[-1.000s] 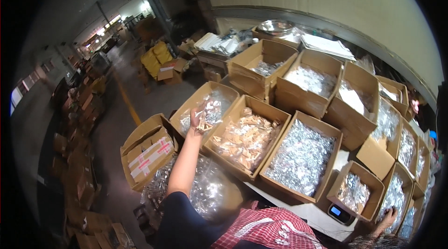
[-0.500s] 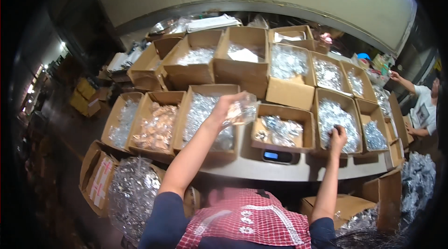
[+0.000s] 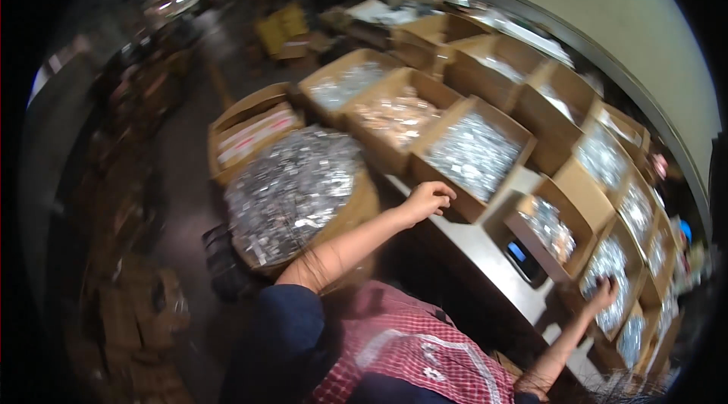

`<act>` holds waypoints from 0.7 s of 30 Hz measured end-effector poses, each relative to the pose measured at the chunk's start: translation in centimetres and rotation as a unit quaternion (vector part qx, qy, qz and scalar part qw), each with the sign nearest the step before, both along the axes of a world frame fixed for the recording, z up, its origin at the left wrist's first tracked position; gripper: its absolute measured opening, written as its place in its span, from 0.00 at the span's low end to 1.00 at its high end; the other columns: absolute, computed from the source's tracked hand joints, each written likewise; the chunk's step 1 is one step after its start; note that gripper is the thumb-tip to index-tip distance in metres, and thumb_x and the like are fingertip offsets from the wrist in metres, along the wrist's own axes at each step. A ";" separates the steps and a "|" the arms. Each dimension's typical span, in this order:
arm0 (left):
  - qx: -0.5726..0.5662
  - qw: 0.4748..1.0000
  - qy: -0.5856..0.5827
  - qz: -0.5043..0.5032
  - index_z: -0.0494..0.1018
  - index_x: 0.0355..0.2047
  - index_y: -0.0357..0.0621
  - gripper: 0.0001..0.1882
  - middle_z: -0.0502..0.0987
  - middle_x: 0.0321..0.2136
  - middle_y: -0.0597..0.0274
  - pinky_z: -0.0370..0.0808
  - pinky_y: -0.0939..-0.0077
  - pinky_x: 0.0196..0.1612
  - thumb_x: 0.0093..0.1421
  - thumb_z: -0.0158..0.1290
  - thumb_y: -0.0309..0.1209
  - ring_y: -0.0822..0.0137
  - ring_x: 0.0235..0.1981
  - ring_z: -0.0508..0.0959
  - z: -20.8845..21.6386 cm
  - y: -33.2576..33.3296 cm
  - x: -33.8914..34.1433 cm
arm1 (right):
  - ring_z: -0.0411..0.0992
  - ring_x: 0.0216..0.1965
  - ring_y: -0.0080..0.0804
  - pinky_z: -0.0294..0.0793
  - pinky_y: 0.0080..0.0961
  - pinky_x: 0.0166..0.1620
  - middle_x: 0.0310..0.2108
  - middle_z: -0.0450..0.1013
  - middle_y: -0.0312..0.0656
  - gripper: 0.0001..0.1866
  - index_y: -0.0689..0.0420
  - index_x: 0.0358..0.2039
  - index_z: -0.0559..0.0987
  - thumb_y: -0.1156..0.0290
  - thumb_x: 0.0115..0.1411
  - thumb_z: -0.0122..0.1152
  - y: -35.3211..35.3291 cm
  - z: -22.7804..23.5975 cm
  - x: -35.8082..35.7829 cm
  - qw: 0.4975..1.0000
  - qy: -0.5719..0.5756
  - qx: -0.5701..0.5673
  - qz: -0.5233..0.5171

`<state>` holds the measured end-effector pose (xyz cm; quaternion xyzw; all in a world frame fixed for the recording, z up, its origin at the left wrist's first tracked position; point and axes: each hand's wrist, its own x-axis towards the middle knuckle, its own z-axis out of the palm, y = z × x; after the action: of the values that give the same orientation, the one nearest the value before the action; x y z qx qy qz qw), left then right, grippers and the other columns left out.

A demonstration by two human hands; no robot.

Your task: The person sorts small metal hardware components into different cardboard boxes and weighs some of them using a small digital scale.

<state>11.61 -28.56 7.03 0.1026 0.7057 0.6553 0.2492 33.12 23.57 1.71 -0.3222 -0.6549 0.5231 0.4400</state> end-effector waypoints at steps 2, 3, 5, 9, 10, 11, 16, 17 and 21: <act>0.011 0.995 -0.013 0.103 0.74 0.42 0.37 0.11 0.77 0.38 0.62 0.76 0.76 0.39 0.60 0.48 0.25 0.70 0.38 0.77 -0.5 -6.7 1.2 | 0.74 0.35 0.33 0.73 0.26 0.42 0.34 0.75 0.45 0.14 0.65 0.44 0.76 0.75 0.60 0.49 -0.6 -1.3 1.6 0.996 0.065 0.045 -0.028; 0.020 0.988 -0.030 0.147 0.74 0.42 0.37 0.11 0.77 0.38 0.61 0.76 0.76 0.40 0.60 0.48 0.25 0.69 0.38 0.78 -0.7 -9.9 1.9 | 0.74 0.36 0.34 0.73 0.28 0.44 0.35 0.75 0.45 0.13 0.66 0.43 0.76 0.76 0.59 0.48 -0.7 -1.4 2.0 0.992 0.062 0.105 -0.043; 0.065 0.967 -0.035 0.245 0.74 0.40 0.36 0.11 0.78 0.37 0.58 0.75 0.78 0.39 0.57 0.50 0.23 0.68 0.37 0.78 -0.3 -16.9 4.8 | 0.74 0.38 0.36 0.73 0.28 0.45 0.37 0.76 0.46 0.13 0.67 0.41 0.77 0.77 0.58 0.48 -7.8 1.2 1.8 0.980 0.003 0.188 -0.063; -0.284 0.847 0.230 0.387 0.74 0.39 0.36 0.16 0.76 0.35 0.55 0.72 0.71 0.45 0.57 0.57 0.35 0.63 0.38 0.75 -2.4 -28.0 5.9 | 0.73 0.38 0.35 0.72 0.28 0.45 0.38 0.75 0.45 0.14 0.66 0.40 0.78 0.81 0.55 0.46 -20.5 2.4 -2.1 0.973 0.040 0.218 0.058; -0.278 0.851 0.232 0.381 0.74 0.39 0.36 0.16 0.76 0.35 0.55 0.72 0.71 0.45 0.57 0.57 0.35 0.63 0.38 0.75 -1.8 -27.9 5.2 | 0.72 0.40 0.33 0.72 0.27 0.45 0.39 0.74 0.44 0.15 0.66 0.40 0.77 0.83 0.54 0.47 -22.9 1.8 -3.5 0.958 0.046 0.268 0.091; -0.422 0.786 0.248 0.376 0.75 0.36 0.37 0.17 0.76 0.38 0.52 0.71 0.66 0.47 0.55 0.59 0.39 0.60 0.41 0.74 -0.5 -27.5 4.7 | 0.72 0.41 0.33 0.71 0.27 0.46 0.38 0.74 0.43 0.15 0.64 0.40 0.78 0.84 0.52 0.47 -26.4 2.1 -4.9 0.963 0.041 0.221 0.147; -0.278 0.896 0.237 0.253 0.78 0.33 0.43 0.15 0.77 0.38 0.62 0.71 0.71 0.44 0.58 0.58 0.42 0.66 0.39 0.74 -2.3 -30.4 0.7 | 0.74 0.35 0.36 0.73 0.26 0.37 0.34 0.75 0.45 0.16 0.62 0.32 0.78 0.89 0.45 0.48 -43.1 4.0 -13.0 0.866 0.021 0.200 0.457; -0.043 0.955 0.100 0.275 0.77 0.39 0.43 0.13 0.77 0.38 0.64 0.71 0.75 0.40 0.58 0.57 0.36 0.69 0.40 0.74 -2.7 -30.2 0.1 | 0.75 0.35 0.35 0.74 0.26 0.37 0.34 0.75 0.45 0.16 0.62 0.33 0.78 0.89 0.44 0.48 -45.8 4.0 -14.4 0.852 0.058 0.223 0.470; 0.445 0.861 -0.024 0.246 0.71 0.48 0.39 0.17 0.75 0.43 0.57 0.72 0.68 0.41 0.60 0.52 0.32 0.61 0.48 0.73 2.1 -33.8 2.6 | 0.75 0.34 0.39 0.74 0.28 0.38 0.36 0.73 0.47 0.11 0.62 0.38 0.77 0.81 0.52 0.56 -56.2 8.3 -19.7 0.806 -0.059 0.242 0.537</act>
<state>14.22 -62.40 9.18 0.0098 0.3349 0.9419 0.0247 13.43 -32.64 9.98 0.1678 -0.8533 0.4807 0.1130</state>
